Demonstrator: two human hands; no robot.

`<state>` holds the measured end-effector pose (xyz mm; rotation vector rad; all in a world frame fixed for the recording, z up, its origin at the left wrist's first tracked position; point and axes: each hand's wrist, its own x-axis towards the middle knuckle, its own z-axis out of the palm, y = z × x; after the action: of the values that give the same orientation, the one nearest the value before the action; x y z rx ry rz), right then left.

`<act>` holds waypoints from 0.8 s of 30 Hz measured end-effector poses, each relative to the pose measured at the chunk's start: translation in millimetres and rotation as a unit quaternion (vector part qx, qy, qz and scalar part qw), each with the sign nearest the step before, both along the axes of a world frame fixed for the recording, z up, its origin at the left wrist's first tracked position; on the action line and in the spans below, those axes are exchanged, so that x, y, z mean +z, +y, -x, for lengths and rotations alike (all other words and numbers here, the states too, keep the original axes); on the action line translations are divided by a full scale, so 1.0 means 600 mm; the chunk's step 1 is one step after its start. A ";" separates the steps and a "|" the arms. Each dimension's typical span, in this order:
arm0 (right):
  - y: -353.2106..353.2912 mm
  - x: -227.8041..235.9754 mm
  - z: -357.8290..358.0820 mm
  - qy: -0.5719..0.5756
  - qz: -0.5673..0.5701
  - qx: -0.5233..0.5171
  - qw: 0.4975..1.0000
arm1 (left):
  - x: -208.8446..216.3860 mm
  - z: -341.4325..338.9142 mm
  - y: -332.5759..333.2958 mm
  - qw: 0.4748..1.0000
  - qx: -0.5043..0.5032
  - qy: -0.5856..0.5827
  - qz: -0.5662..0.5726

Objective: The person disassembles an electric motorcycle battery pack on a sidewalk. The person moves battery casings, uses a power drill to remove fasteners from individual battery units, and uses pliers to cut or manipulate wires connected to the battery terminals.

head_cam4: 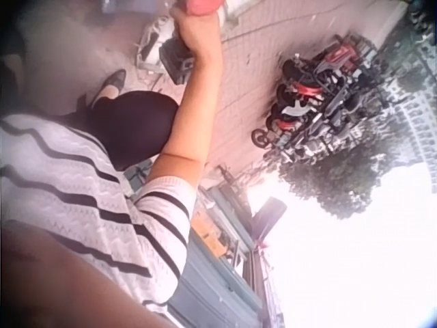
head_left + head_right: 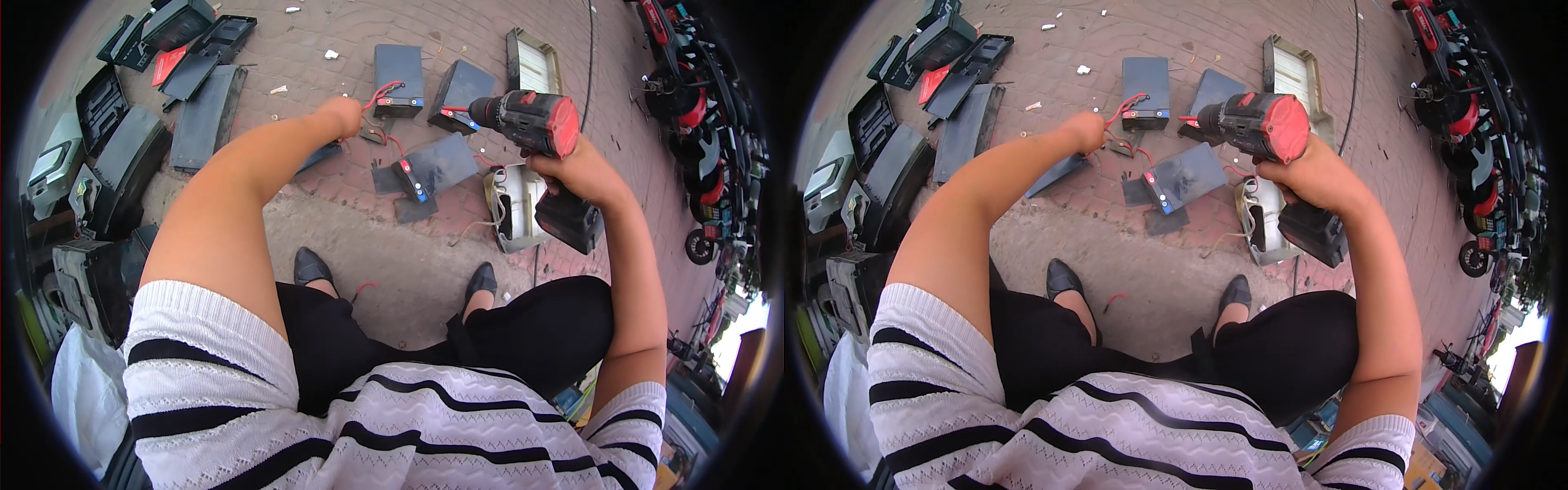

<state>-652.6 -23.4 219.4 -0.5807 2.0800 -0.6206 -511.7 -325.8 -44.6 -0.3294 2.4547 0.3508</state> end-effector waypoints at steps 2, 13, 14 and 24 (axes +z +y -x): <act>0.003 0.005 0.006 0.006 -0.007 -0.008 1.000 | 0.006 0.003 0.021 0.999 0.026 -0.025 0.015; 0.043 0.042 0.076 0.092 0.026 -0.064 0.993 | -0.076 -0.014 0.097 0.989 0.141 -0.001 0.047; 0.049 0.050 0.081 0.093 0.049 -0.079 0.991 | -0.063 -0.009 0.109 0.985 0.166 -0.015 0.036; 0.140 0.036 0.120 0.116 0.086 -0.200 0.969 | -0.079 0.019 0.116 0.957 0.290 0.003 -0.005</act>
<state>-724.5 60.5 241.1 -0.3380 2.4038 -1.0132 -523.0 -256.0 -92.1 -1.0496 2.3175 0.6057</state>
